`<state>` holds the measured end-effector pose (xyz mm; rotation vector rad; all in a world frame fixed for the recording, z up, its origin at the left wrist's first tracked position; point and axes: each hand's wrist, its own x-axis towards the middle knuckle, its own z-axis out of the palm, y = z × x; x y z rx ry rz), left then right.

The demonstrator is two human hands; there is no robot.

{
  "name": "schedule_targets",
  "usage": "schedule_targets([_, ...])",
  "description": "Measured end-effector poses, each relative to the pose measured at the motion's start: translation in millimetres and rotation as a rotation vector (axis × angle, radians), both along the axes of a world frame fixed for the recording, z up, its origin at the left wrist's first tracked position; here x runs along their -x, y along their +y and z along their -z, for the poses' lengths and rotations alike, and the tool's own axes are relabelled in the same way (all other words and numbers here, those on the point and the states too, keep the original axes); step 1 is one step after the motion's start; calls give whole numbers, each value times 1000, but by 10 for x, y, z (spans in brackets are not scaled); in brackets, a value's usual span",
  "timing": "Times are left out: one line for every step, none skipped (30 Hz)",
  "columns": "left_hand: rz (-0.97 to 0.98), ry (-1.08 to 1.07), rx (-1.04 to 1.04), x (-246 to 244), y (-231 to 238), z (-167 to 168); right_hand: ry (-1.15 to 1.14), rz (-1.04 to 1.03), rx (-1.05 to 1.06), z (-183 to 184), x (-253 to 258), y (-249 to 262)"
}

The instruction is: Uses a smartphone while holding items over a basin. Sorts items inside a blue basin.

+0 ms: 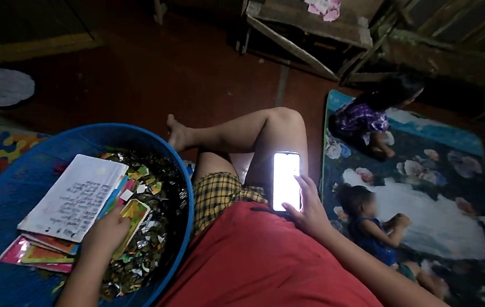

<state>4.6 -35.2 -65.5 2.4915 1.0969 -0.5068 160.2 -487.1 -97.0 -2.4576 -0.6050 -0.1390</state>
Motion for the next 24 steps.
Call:
schedule_targets([2, 2, -2, -3, -2, -1, 88, -32, -41, 81, -52, -68])
schedule_targets([4, 5, -2, -4, -2, 1, 147, -40, -35, 92, -81, -94])
schedule_targets([7, 8, -3, -4, 0, 5, 180, -32, -20, 76, -92, -91])
schedule_targets([8, 11, -4, -5, 3, 8, 193, -21, -3, 60, -91, -81])
schedule_targets([10, 13, -5, -5, 2, 6, 192, -14, 8, 54, -87, -73])
schedule_targets([14, 14, -5, -5, 1, 4, 183, -13, 13, 56, -85, -73])
schedule_targets([17, 11, -4, -3, 0, 2, 172, -15, 8, 64, -82, -78])
schedule_targets([17, 4, -2, 0, 0, 0, 162, -19, -6, 71, -80, -84])
schedule_targets([15, -1, 0, 3, 0, -1, 155, -26, -27, 81, -79, -89])
schedule_targets([15, -4, -2, 3, -2, -4, 150, -31, -46, 89, -78, -92])
schedule_targets([13, 0, -4, 0, -4, -5, 150, -33, -58, 95, -78, -94])
schedule_targets([12, 6, -2, -4, -8, -8, 149, -35, -64, 98, -77, -95])
schedule_targets([11, 11, 1, -9, -9, -10, 147, -38, -68, 96, -77, -95])
schedule_targets([11, 14, 3, -10, -8, -10, 145, -40, -68, 95, -78, -94])
schedule_targets([9, 16, 5, -10, -7, -9, 142, -41, -68, 94, -77, -94])
schedule_targets([8, 18, 7, -9, -7, -10, 143, -39, -74, 91, -75, -92])
schedule_targets([10, 21, 8, -6, -6, -11, 148, -36, -84, 79, -71, -85])
schedule_targets([13, 20, 8, -4, -5, -11, 159, -30, -91, 66, -69, -78])
schedule_targets([14, 21, 8, -2, -6, -12, 162, -25, -91, 60, -66, -75])
schedule_targets([16, 18, 9, 0, -9, -14, 153, -26, -92, 63, -65, -74])
schedule_targets([17, 19, 10, 0, -14, -20, 140, -28, -91, 68, -64, -75])
schedule_targets([17, 22, 8, -1, -18, -26, 132, -29, -90, 74, -65, -75])
schedule_targets([19, 18, 3, 2, -22, -27, 127, -30, -88, 80, -66, -76])
schedule_targets([20, 16, -1, 3, -24, -29, 127, -31, -87, 82, -68, -77])
